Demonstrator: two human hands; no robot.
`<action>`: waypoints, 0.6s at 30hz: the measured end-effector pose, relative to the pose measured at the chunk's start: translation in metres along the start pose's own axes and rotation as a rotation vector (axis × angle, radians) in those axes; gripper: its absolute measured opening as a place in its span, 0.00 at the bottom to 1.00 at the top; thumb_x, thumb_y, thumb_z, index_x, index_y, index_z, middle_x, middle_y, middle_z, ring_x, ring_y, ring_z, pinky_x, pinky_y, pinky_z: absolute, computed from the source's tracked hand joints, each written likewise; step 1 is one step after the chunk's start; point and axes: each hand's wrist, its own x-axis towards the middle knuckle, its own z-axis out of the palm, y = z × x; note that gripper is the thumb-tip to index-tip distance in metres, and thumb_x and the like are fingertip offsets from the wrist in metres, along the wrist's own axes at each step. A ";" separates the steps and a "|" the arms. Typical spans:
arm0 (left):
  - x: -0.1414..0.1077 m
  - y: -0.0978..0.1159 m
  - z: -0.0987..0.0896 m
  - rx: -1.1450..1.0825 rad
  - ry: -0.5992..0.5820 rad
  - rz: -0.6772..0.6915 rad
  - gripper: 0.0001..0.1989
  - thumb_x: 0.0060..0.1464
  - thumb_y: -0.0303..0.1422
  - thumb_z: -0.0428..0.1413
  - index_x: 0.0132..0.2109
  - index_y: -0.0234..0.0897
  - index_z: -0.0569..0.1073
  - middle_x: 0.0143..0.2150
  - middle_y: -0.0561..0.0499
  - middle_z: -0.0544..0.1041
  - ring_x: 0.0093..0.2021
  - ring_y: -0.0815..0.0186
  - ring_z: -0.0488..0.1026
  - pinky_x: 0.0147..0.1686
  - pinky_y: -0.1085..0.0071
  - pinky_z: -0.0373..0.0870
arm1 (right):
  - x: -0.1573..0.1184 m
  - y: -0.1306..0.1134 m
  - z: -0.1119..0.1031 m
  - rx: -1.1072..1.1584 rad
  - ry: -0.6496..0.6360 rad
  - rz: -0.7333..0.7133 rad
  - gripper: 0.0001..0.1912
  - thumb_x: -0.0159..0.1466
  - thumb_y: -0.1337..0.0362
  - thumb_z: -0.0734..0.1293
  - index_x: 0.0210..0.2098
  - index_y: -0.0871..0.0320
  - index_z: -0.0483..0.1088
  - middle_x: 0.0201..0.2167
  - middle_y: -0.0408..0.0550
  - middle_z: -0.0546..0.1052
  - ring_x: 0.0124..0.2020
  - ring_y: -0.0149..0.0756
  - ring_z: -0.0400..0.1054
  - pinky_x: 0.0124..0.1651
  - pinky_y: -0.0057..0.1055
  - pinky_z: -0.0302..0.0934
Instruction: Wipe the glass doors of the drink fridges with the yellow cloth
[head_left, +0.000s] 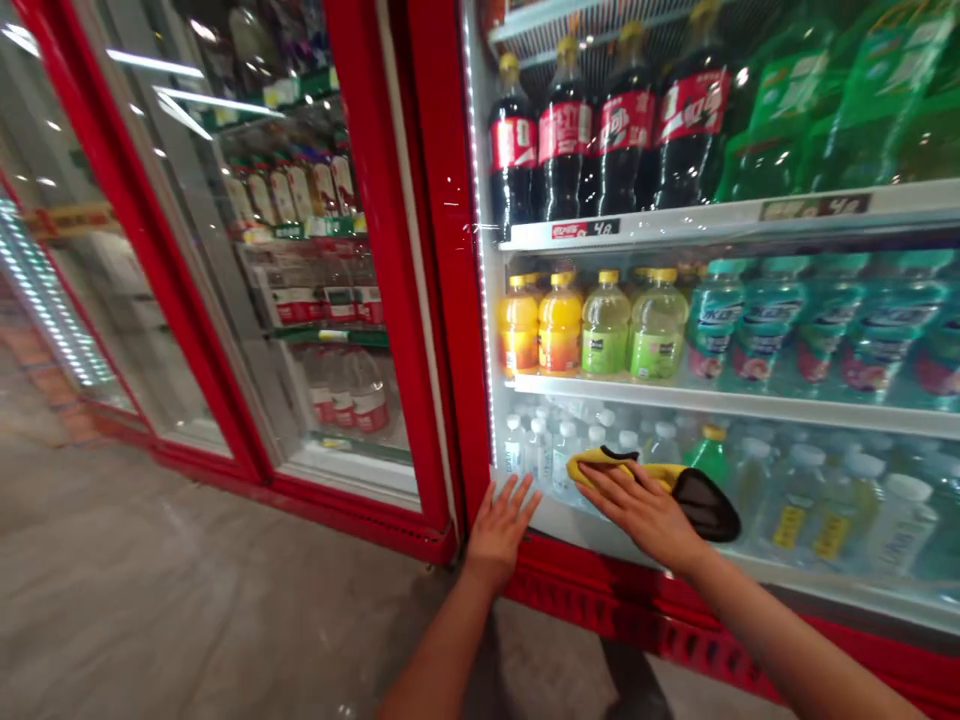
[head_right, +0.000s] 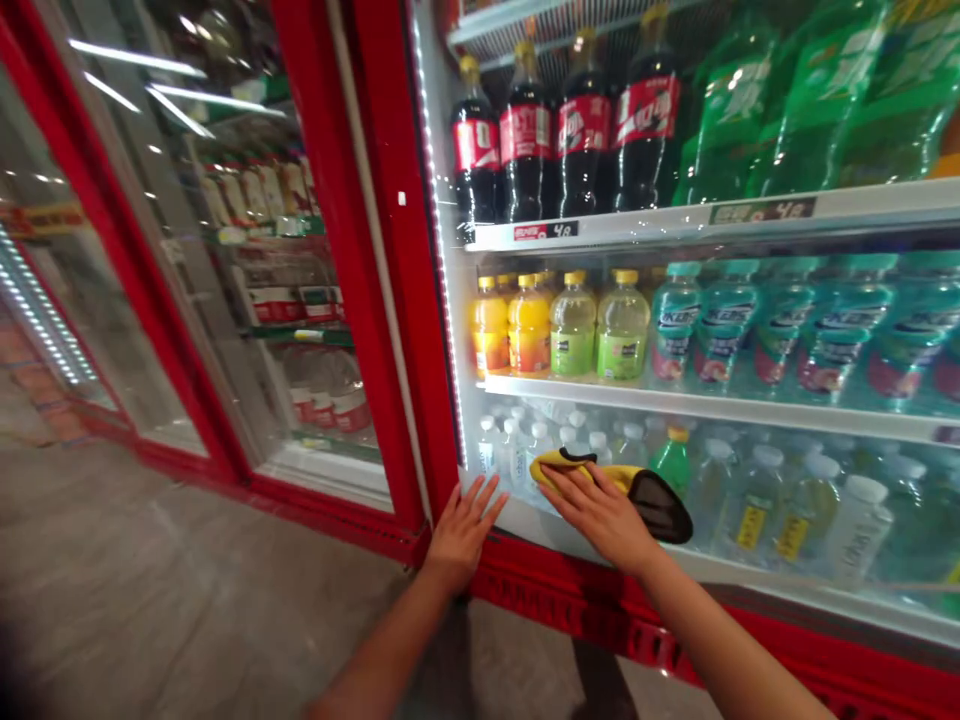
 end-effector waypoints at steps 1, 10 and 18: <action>-0.002 -0.005 -0.001 -0.010 -0.023 -0.028 0.40 0.59 0.25 0.49 0.74 0.47 0.45 0.76 0.52 0.44 0.75 0.58 0.46 0.72 0.51 0.45 | 0.006 0.004 -0.001 -0.006 0.011 -0.004 0.32 0.64 0.75 0.60 0.66 0.47 0.63 0.68 0.43 0.65 0.63 0.40 0.62 0.68 0.44 0.49; -0.015 -0.038 -0.005 -0.017 -0.080 -0.206 0.37 0.59 0.26 0.48 0.73 0.45 0.51 0.76 0.55 0.45 0.75 0.57 0.44 0.71 0.49 0.49 | 0.116 -0.024 0.018 0.011 0.133 -0.065 0.20 0.68 0.70 0.63 0.57 0.50 0.71 0.62 0.45 0.73 0.61 0.42 0.64 0.63 0.44 0.54; -0.032 -0.048 -0.008 -0.040 -0.182 -0.189 0.36 0.58 0.28 0.49 0.73 0.41 0.52 0.76 0.53 0.46 0.76 0.58 0.43 0.71 0.51 0.47 | 0.197 -0.021 0.004 0.088 0.119 -0.117 0.33 0.66 0.77 0.60 0.67 0.50 0.60 0.68 0.45 0.64 0.68 0.42 0.56 0.69 0.48 0.48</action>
